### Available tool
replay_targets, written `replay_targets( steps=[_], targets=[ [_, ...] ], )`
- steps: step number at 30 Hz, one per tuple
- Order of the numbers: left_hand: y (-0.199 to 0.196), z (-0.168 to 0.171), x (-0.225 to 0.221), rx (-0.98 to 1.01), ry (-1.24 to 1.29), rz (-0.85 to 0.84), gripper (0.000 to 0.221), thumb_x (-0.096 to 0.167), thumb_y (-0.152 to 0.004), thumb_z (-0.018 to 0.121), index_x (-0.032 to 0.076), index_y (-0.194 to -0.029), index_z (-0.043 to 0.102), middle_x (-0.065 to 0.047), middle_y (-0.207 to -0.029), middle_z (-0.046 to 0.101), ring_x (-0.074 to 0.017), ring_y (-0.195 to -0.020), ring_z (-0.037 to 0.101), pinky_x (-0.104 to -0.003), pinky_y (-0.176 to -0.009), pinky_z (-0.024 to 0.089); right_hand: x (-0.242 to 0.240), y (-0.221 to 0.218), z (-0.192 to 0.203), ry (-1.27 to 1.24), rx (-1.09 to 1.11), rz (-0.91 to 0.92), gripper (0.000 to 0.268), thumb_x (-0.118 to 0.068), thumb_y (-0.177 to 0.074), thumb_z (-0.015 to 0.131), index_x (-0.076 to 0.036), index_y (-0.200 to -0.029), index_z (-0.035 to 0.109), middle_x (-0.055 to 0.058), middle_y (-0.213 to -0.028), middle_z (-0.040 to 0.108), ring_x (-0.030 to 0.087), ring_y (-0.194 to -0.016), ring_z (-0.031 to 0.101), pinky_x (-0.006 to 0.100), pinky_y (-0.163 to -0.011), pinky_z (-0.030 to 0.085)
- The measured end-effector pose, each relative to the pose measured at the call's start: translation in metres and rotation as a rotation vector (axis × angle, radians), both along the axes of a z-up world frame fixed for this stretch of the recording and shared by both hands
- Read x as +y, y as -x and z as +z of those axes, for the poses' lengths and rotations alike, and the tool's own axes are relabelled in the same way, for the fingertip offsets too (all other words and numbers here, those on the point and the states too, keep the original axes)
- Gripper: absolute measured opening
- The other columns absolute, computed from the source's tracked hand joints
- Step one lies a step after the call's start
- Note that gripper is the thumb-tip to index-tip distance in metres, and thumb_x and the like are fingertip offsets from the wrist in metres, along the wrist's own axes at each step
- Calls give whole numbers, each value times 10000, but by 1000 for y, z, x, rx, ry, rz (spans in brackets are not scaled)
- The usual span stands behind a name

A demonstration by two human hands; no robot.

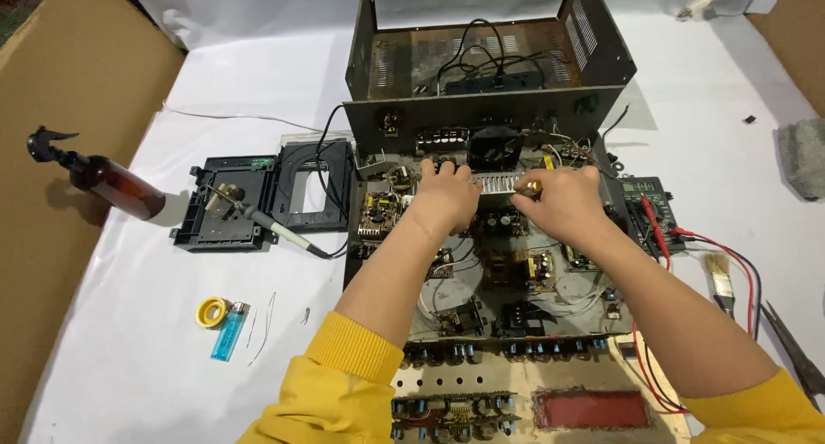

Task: Disassembling internal components of an electronic device, including removing screws and a circuit board.

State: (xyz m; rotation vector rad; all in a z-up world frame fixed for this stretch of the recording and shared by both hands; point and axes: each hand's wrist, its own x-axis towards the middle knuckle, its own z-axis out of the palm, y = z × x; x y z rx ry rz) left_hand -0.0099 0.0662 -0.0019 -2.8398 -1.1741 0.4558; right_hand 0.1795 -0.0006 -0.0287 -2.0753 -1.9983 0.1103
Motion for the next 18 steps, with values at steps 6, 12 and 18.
replay_targets(
  steps=[6, 12, 18],
  targets=[
    [1, 20, -9, 31, 35, 17, 313, 71, -1012, 503, 87, -1258, 695, -156, -1347, 594, -375, -1221, 539, -628, -1084, 296, 3, 0, -8, 15, -35, 23, 270, -469, -958, 683, -246, -1079, 776, -31, -785, 771, 220, -900, 721, 377, -892, 342],
    [-3, 3, 1, 41, 16, 2, 287, 103, -999, 549, 82, -1235, 710, -165, -1341, 593, -394, -1237, 533, -658, -1075, 282, 10, 1, -19, -169, -221, 49, 385, -590, -923, 680, -224, -932, 799, -11, -744, 762, 197, -862, 729, 385, -865, 353],
    [-3, 2, -1, 25, 14, 5, 289, 112, -999, 535, 84, -1228, 709, -160, -1339, 595, -396, -1262, 537, -653, -1069, 292, 5, -12, -17, -107, -169, 5, 432, -614, -954, 614, -221, -968, 794, -3, -762, 766, 235, -897, 723, 435, -907, 349]
  ],
)
